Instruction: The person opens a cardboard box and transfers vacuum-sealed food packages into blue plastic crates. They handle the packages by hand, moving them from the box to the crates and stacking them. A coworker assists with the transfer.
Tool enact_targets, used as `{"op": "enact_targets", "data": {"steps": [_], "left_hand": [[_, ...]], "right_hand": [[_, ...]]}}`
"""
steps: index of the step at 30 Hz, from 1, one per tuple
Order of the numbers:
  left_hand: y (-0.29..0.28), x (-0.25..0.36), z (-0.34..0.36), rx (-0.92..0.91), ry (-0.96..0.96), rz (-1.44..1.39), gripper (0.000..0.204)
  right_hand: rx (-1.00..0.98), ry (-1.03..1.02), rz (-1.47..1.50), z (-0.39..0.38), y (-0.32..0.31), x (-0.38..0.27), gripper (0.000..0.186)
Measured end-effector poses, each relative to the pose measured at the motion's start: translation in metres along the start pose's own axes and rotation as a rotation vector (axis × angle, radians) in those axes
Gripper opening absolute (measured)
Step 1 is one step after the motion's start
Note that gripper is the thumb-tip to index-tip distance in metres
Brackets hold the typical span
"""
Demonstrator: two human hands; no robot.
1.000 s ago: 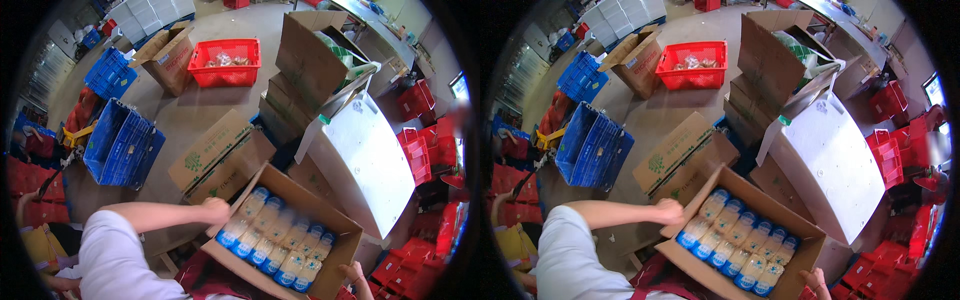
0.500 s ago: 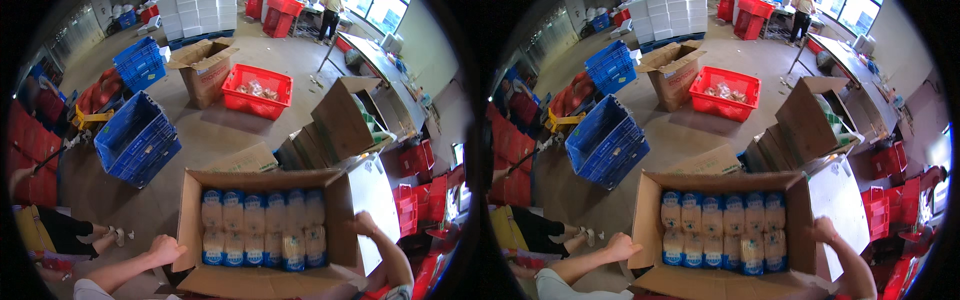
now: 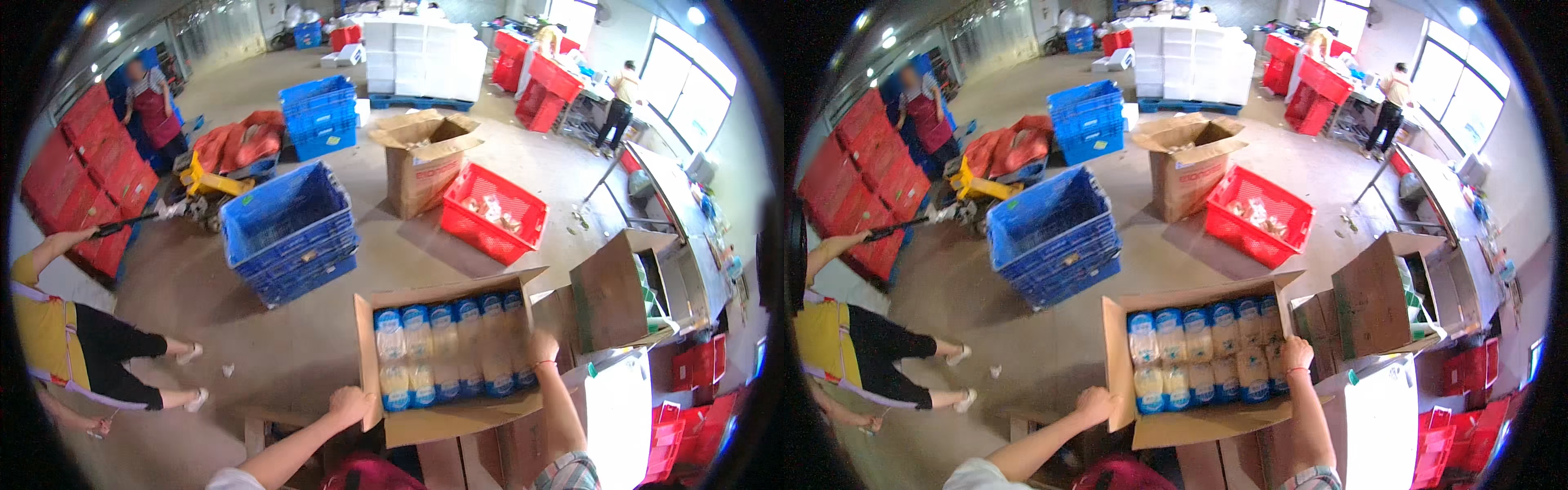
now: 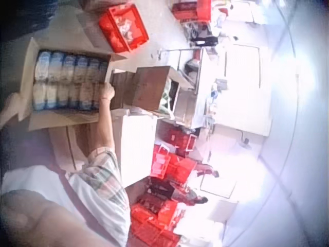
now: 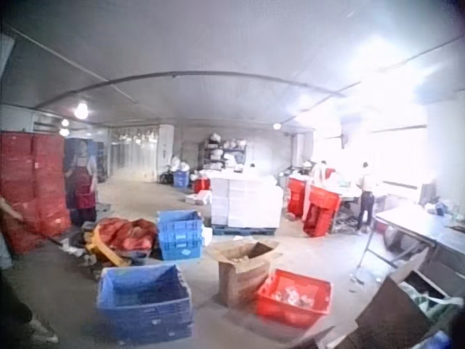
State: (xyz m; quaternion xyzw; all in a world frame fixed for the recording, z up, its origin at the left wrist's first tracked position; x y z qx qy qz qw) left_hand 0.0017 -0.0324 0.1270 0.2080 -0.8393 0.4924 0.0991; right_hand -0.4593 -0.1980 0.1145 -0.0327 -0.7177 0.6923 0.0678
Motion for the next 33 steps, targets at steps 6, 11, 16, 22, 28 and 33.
{"op": "enact_targets", "data": {"steps": [6,11,16,22,28,33], "left_hand": [[0.027,-0.046,0.0,0.092,-0.028,-0.123,0.053],[0.013,-0.049,-0.018,0.095,-0.285,-0.269,0.065],[0.07,-0.063,-0.036,0.122,-0.256,-0.38,0.067],[0.081,-0.059,-0.077,0.139,-0.167,-0.407,0.05],[0.092,-0.084,-0.115,0.148,-0.037,-0.418,0.032],[0.088,-0.116,-0.108,0.123,-0.148,-0.523,0.031]], "right_hand": [[0.323,-0.103,0.207,-0.08,-0.023,-0.043,0.015],[0.26,-0.545,0.332,-0.149,-0.025,-0.083,0.024],[-0.377,-0.373,0.482,-0.178,0.016,-0.099,0.057],[-0.611,-0.295,0.222,-0.178,0.022,-0.092,0.069],[-0.653,-0.366,0.262,-0.211,0.041,-0.078,0.044],[-0.363,-0.458,0.324,-0.218,0.08,-0.056,0.039]]}}
Point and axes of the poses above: each hand's wrist, its own z-axis towards the middle knuckle, its own y-axis out of the palm, x = y × z, the point moved 3 cm from there along z, towards the middle knuckle, and after that the axes turned 2 degrees about z, right-handed, at the moved point
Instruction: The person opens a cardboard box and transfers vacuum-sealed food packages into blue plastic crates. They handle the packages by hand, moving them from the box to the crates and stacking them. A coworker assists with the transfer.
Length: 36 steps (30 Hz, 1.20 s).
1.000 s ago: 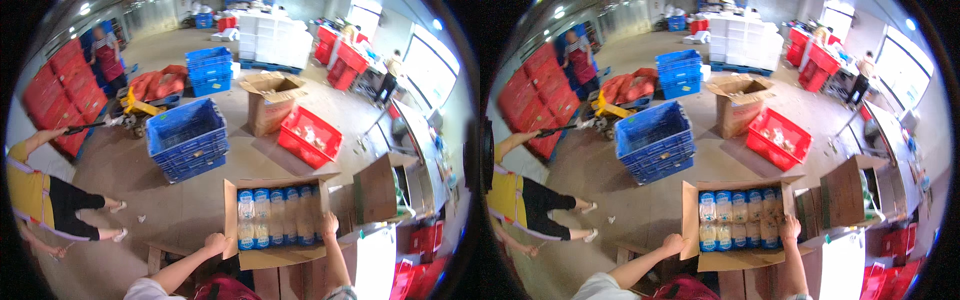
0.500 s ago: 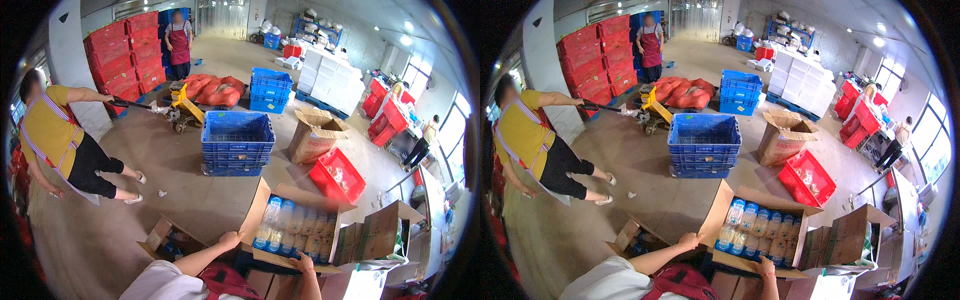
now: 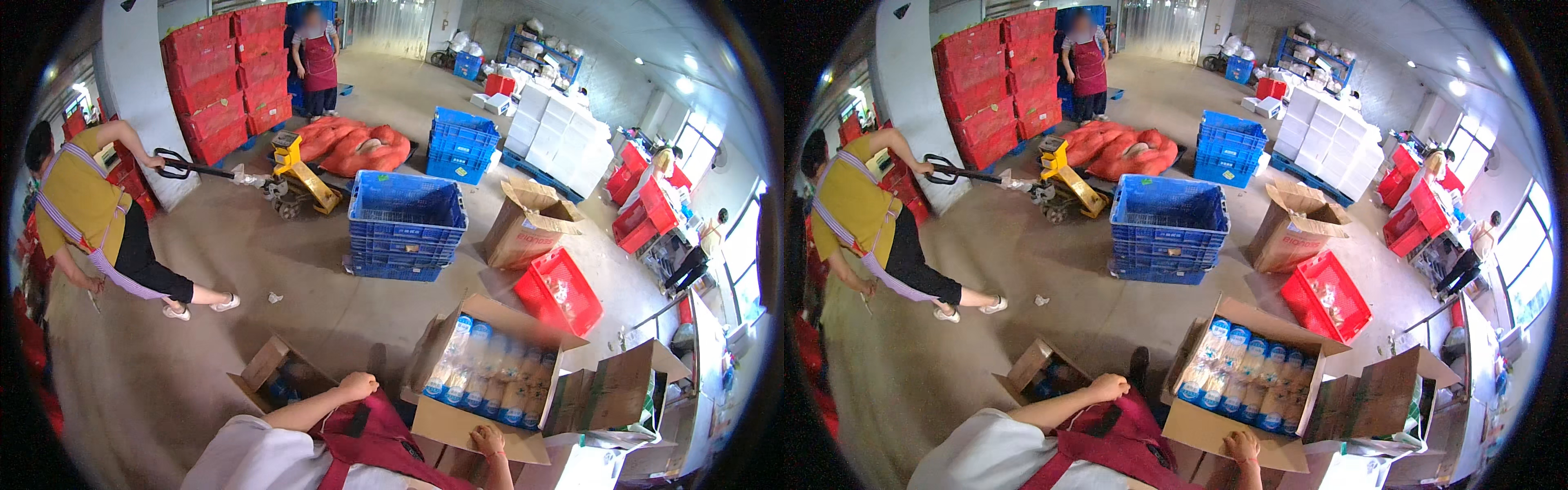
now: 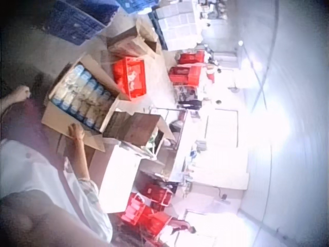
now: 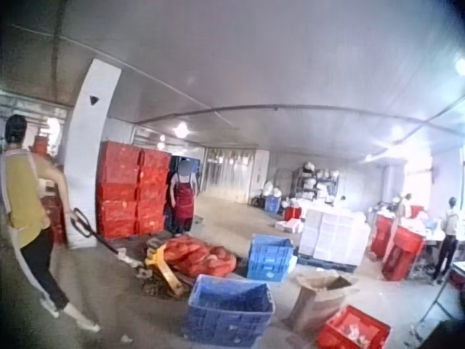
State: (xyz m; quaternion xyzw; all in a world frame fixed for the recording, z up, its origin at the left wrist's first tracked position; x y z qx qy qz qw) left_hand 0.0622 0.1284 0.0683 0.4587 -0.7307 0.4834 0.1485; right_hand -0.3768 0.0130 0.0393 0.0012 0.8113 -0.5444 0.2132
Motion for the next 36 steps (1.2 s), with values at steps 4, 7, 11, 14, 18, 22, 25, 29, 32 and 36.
{"op": "enact_targets", "data": {"steps": [4,7,11,14,18,22,25,29,32,36], "left_hand": [[-0.028,-0.008,0.032,0.018,0.103,0.008,0.031],[-0.048,-0.007,0.075,-0.044,0.115,0.022,0.03],[-0.076,-0.013,0.143,-0.082,0.105,0.041,0.029],[-0.116,-0.024,0.204,-0.035,0.247,0.158,0.033],[-0.192,-0.06,0.269,-0.058,0.179,0.229,0.036],[-0.319,-0.1,0.279,0.142,-0.15,0.017,0.043],[-0.386,-0.148,0.303,0.315,-0.232,-0.014,0.043],[-0.418,-0.19,0.322,0.351,-0.431,-0.439,0.04],[-0.424,-0.18,0.341,0.283,-0.492,-0.597,0.029],[-0.416,-0.195,0.398,0.304,-0.423,-0.68,0.026]], "right_hand": [[0.012,0.076,-0.076,0.004,-0.009,-0.025,0.038],[0.125,0.025,0.062,0.029,-0.026,-0.04,0.036],[0.311,0.047,0.365,0.074,-0.086,-0.141,0.033],[0.519,0.104,0.52,0.125,-0.115,-0.209,0.026],[0.736,0.106,0.449,0.203,-0.125,-0.284,0.024],[0.535,-0.225,0.293,0.278,-0.128,-0.378,0.026],[0.361,-0.245,0.209,0.321,-0.114,-0.399,0.024],[0.187,-0.126,0.226,0.365,-0.096,-0.397,0.026],[-0.003,0.063,0.329,0.41,-0.082,-0.357,0.03],[0.036,0.047,0.367,0.499,-0.09,-0.329,0.035]]}}
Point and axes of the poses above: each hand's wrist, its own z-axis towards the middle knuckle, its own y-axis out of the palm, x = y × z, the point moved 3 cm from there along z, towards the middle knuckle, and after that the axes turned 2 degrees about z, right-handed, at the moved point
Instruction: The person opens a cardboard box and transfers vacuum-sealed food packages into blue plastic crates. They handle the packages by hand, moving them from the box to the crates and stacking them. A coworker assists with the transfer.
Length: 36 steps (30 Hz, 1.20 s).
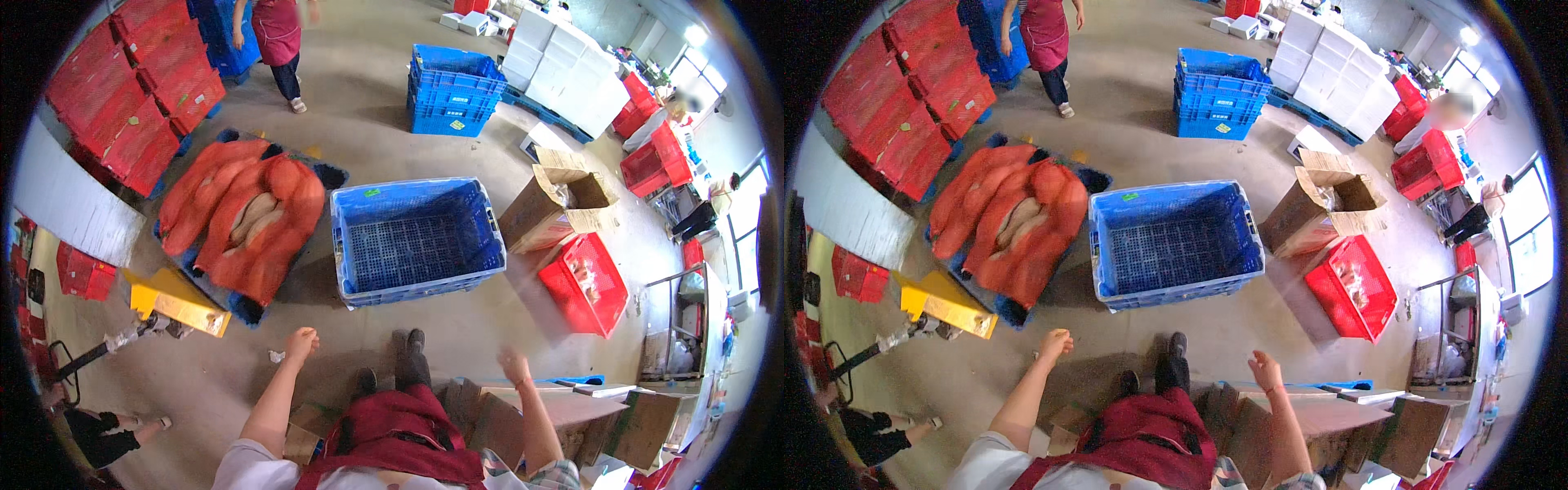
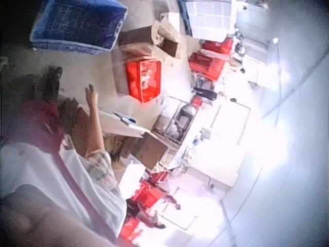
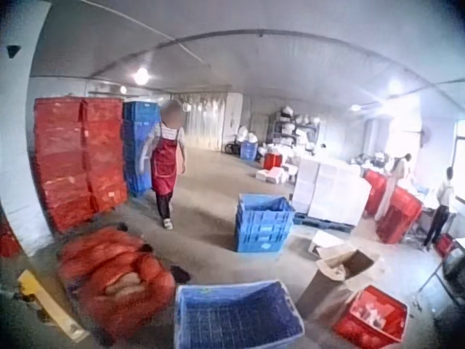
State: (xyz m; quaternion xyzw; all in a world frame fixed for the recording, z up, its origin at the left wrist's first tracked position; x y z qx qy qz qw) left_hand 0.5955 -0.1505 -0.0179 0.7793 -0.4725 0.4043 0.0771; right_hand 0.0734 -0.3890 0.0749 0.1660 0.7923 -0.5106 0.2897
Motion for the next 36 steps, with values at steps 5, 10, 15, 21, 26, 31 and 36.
{"op": "enact_targets", "data": {"steps": [5,10,15,21,26,31,36], "left_hand": [[0.029,0.061,0.076,0.066,0.053,0.06,0.03],[0.068,0.102,0.197,0.178,0.093,0.081,0.045],[0.082,0.128,0.267,0.231,0.076,0.158,0.052],[0.094,0.139,0.266,0.153,-0.165,-0.173,0.052],[0.095,0.196,0.173,0.34,-0.158,-0.383,0.052],[0.084,0.163,0.15,0.33,-0.332,-0.572,0.044],[0.077,0.132,0.095,0.317,-0.253,-0.842,0.048]], "right_hand": [[-0.013,0.091,-0.079,0.165,-0.011,0.023,0.048],[0.257,0.034,-0.05,0.349,-0.005,0.053,0.06],[0.063,0.197,0.037,0.46,0.031,0.025,0.066],[-0.114,0.392,0.187,0.506,0.044,0.029,0.049],[-0.296,0.429,0.723,0.512,0.0,-0.047,0.036],[-0.188,0.102,0.154,0.552,-0.004,-0.127,0.038],[-0.059,-0.109,-0.112,0.532,-0.022,-0.224,0.044]]}}
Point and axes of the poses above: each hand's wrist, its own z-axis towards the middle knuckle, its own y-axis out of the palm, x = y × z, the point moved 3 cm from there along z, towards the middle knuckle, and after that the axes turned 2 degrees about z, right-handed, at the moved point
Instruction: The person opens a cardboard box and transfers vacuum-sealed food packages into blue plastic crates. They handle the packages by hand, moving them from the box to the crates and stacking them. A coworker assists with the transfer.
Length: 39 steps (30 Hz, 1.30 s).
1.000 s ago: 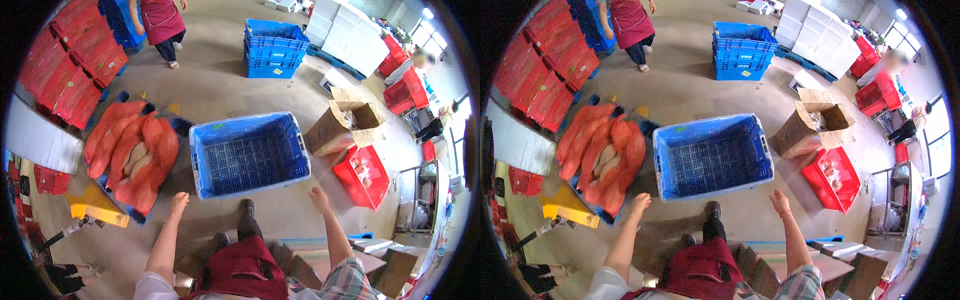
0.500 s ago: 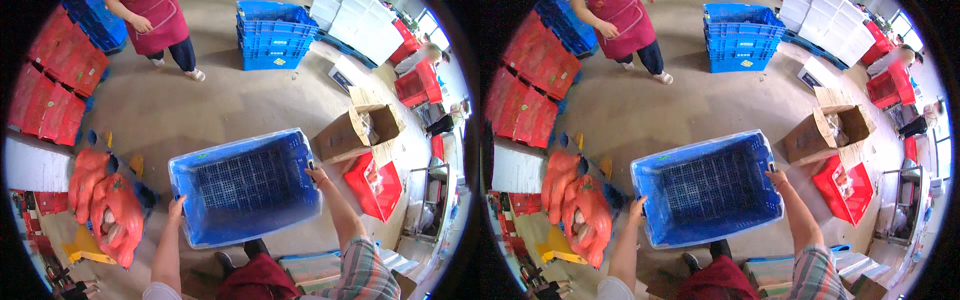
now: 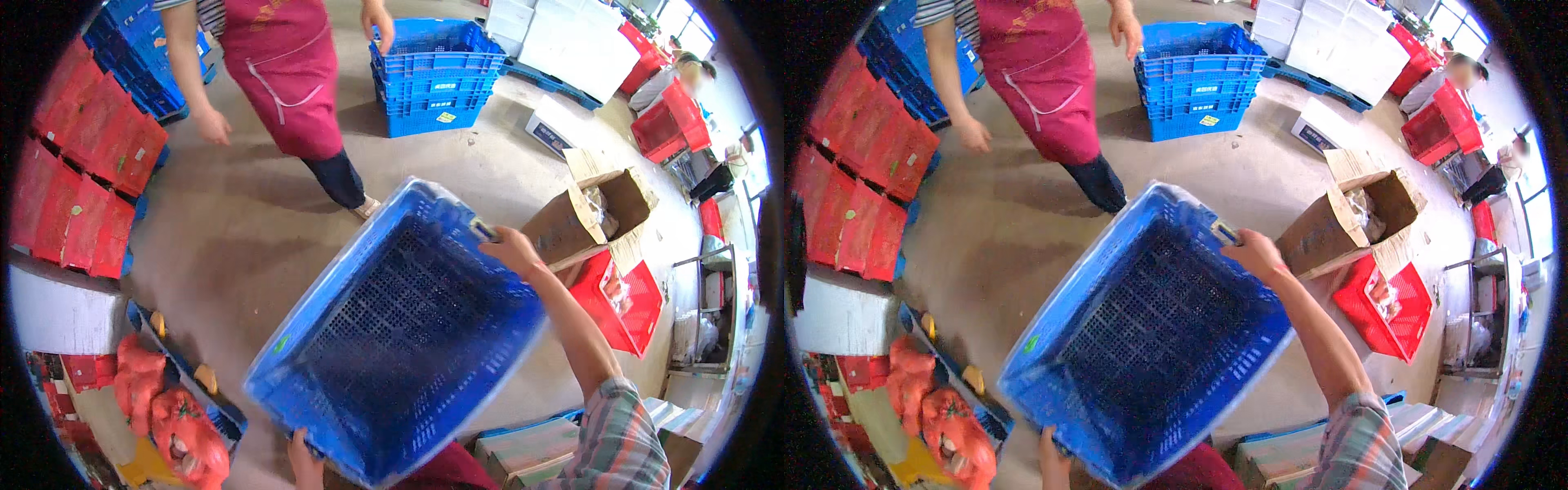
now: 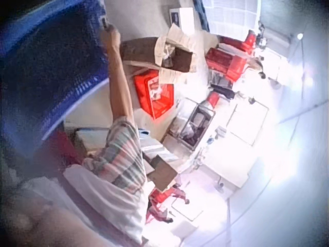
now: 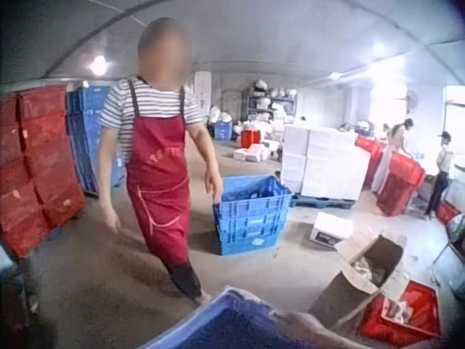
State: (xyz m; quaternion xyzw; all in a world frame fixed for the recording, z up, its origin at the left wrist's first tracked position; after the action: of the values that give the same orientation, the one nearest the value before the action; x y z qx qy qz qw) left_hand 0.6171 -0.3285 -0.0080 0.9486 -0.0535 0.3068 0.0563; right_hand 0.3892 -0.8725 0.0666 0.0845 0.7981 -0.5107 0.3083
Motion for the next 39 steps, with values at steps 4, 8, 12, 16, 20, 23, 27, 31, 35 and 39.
{"op": "enact_targets", "data": {"steps": [4,8,12,16,20,23,27,31,35,39], "left_hand": [[-0.035,0.014,-0.004,0.203,0.054,0.236,0.058],[-0.002,0.108,0.052,-0.076,0.205,0.093,0.061],[-0.044,0.149,0.026,-0.08,0.127,0.261,0.052],[-0.044,0.211,0.016,-0.197,0.261,0.236,0.046],[-0.065,0.227,0.006,-0.204,0.337,0.35,0.043],[-0.08,0.232,-0.009,-0.15,0.365,0.395,0.045],[-0.093,0.246,-0.017,-0.297,0.398,0.507,0.048],[-0.086,0.204,-0.025,-0.354,0.286,0.539,0.047],[-0.06,0.127,-0.063,-0.454,0.121,0.539,0.047],[-0.054,0.013,-0.083,-0.583,0.042,0.56,0.047]], "right_hand": [[0.153,0.184,-0.35,-0.033,0.001,-0.049,0.047],[0.341,-0.341,-0.063,-0.012,-0.003,-0.077,0.043],[0.198,0.142,-0.094,-0.088,-0.008,-0.084,0.045],[0.25,0.048,0.081,-0.134,-0.032,-0.122,0.051],[0.274,0.054,0.2,-0.199,-0.018,-0.106,0.049],[0.293,0.155,0.402,-0.267,-0.005,-0.095,0.045],[0.381,0.235,0.594,-0.347,0.027,-0.067,0.04],[0.476,0.386,0.414,-0.404,0.016,-0.025,0.034],[0.571,0.472,0.196,-0.439,-0.031,0.053,0.031],[0.599,0.497,0.125,-0.456,-0.094,0.141,0.036]]}}
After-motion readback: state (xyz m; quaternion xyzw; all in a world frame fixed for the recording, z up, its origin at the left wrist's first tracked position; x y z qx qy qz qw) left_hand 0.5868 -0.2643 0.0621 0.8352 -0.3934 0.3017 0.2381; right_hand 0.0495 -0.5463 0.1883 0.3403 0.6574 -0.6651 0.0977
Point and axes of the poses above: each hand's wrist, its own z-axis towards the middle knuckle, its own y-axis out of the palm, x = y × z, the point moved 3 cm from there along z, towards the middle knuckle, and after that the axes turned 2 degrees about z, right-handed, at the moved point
